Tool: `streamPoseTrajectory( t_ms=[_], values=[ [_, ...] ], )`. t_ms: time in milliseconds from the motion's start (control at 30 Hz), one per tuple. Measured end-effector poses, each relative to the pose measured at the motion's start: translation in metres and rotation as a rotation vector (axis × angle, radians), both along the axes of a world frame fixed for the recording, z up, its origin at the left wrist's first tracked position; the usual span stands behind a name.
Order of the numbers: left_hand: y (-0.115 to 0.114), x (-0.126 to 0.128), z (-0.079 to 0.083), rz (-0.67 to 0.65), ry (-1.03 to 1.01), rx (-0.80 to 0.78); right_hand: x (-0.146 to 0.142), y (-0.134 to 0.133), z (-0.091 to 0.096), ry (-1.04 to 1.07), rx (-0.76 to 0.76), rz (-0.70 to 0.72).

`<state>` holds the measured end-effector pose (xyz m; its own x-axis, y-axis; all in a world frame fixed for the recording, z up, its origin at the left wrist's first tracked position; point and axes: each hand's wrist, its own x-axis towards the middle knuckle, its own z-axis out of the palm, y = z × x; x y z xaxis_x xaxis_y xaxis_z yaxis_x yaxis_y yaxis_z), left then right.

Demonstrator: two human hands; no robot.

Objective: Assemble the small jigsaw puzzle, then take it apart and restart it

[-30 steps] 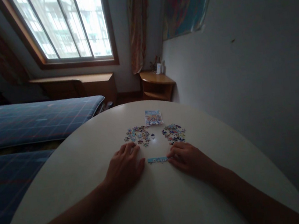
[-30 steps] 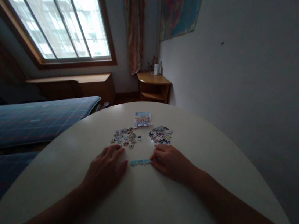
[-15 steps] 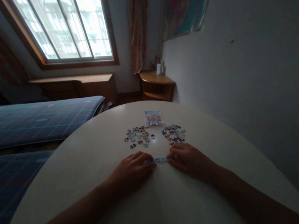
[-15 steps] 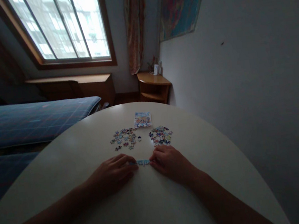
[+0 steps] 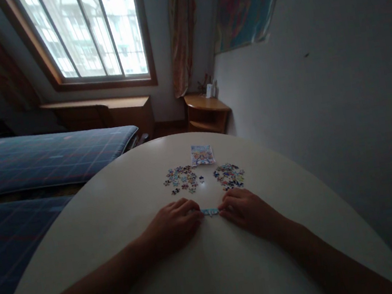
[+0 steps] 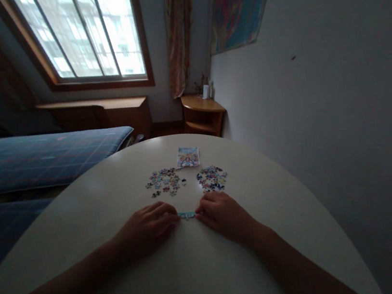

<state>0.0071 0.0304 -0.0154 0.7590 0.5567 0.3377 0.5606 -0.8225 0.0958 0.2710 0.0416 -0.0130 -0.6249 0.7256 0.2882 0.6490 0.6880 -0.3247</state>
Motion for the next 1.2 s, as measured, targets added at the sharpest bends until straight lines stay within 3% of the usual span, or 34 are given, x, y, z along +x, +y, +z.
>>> streamPoseTrajectory(
  t_ms=[267,1200],
  values=[
    [-0.0003,0.0018,0.001,0.146,0.016,-0.008,-0.0004,0.0005,-0.0001,0.025,-0.019,0.002],
    [0.0009,0.0011,-0.0006,0.085,-0.078,-0.017,-0.0057,-0.0035,0.0074,0.048,-0.066,-0.041]
  ],
)
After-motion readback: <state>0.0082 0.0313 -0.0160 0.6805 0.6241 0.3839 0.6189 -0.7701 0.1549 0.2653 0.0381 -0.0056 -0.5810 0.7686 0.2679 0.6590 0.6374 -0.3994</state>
